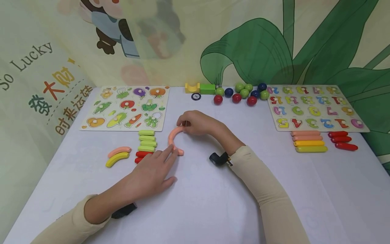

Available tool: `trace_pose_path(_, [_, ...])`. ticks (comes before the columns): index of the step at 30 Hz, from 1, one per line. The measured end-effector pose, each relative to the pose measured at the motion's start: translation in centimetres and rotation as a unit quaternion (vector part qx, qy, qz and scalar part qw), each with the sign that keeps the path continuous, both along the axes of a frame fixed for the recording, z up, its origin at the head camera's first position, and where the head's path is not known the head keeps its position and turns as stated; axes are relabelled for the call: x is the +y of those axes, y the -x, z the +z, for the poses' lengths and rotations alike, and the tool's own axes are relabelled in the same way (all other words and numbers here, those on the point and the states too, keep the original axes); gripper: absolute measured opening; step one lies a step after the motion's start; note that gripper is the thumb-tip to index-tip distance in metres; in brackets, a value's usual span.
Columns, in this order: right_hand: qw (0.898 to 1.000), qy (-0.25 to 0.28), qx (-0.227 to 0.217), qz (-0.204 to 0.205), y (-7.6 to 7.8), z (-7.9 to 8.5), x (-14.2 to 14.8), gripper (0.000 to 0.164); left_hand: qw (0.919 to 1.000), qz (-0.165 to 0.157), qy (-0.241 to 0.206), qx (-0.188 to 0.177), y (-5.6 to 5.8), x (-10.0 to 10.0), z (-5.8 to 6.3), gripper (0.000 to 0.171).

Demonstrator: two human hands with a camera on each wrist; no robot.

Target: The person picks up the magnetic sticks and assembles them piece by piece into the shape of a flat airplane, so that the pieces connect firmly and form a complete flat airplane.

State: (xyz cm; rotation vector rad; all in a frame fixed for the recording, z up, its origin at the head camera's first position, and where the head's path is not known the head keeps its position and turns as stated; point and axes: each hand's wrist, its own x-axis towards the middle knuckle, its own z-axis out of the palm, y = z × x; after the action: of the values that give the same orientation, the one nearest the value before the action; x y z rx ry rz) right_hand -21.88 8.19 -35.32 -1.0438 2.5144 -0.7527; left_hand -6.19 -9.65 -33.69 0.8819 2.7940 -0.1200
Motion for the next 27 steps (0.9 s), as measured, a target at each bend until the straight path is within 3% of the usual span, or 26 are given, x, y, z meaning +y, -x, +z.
trace_pose_path(27, [1.000,0.014,0.006,0.004,0.30,-0.59,0.22,0.023,0.9998,0.000,0.001,-0.022,-0.10,0.11,-0.21,0.086])
